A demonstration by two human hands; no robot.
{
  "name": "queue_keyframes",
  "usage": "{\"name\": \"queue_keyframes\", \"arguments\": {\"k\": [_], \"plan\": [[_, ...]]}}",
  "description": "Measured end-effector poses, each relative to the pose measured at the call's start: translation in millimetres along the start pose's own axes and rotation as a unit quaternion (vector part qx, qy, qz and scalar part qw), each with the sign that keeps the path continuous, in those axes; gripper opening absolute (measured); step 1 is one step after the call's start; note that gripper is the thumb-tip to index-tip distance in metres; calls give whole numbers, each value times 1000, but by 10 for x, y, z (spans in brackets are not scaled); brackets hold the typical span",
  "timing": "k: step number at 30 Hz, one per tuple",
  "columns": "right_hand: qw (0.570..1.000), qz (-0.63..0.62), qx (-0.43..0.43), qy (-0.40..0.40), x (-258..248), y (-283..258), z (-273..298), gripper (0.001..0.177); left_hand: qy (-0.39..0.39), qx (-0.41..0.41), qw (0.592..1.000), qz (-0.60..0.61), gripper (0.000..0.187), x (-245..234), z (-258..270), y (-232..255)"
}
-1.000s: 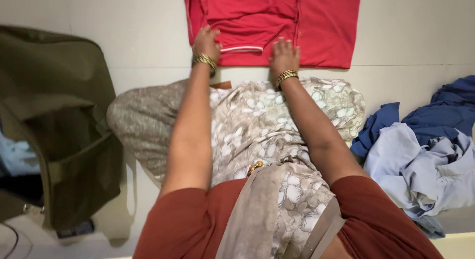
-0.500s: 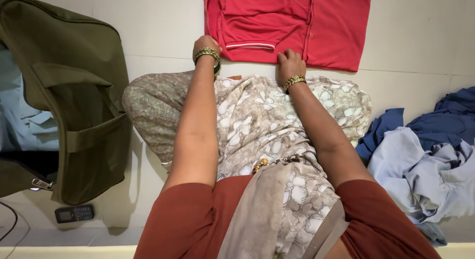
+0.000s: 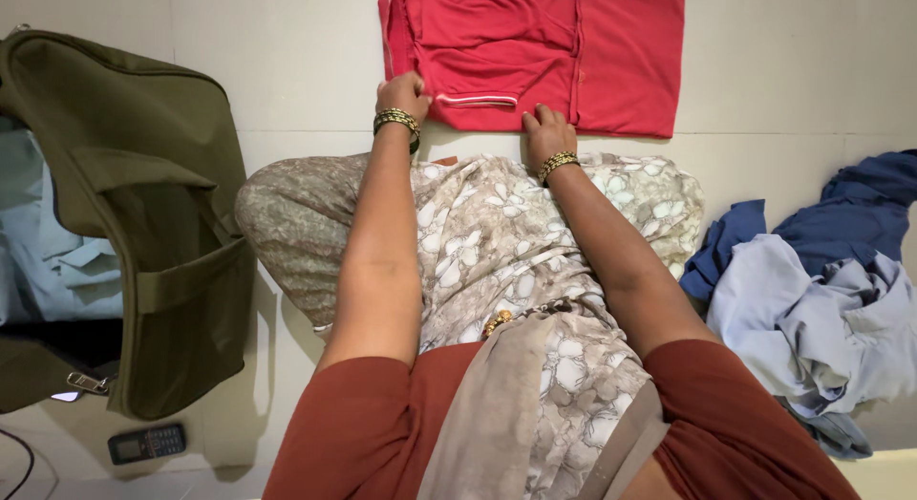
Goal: The person sits on the floor and folds a red shirt. They spread the garment out, smooth it with their hands, fold the sleeves and sides, and then button the collar.
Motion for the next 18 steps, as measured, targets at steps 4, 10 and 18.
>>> {"name": "queue_keyframes", "arguments": {"k": [4,10,18], "plan": [[1000,-4,-1,-5,-9,13,-3,44,-54,-15,997,-61,38,-120,115,159],[1000,-11,-4,-10,-93,-10,24,44,-119,-142,971,-154,31,-94,252,-33],[996,-1,44,-76,-371,-97,80,31,-145,-183,946,-227,36,-221,315,191]]}}
Point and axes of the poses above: each hand's wrist, its own z-axis away from the middle knuckle, its own x-axis out of the palm, y = z × x, the point moved 8 cm from there along -z, towards the middle knuckle, and after that the axes turned 12 degrees about x, right-handed, at the moved point
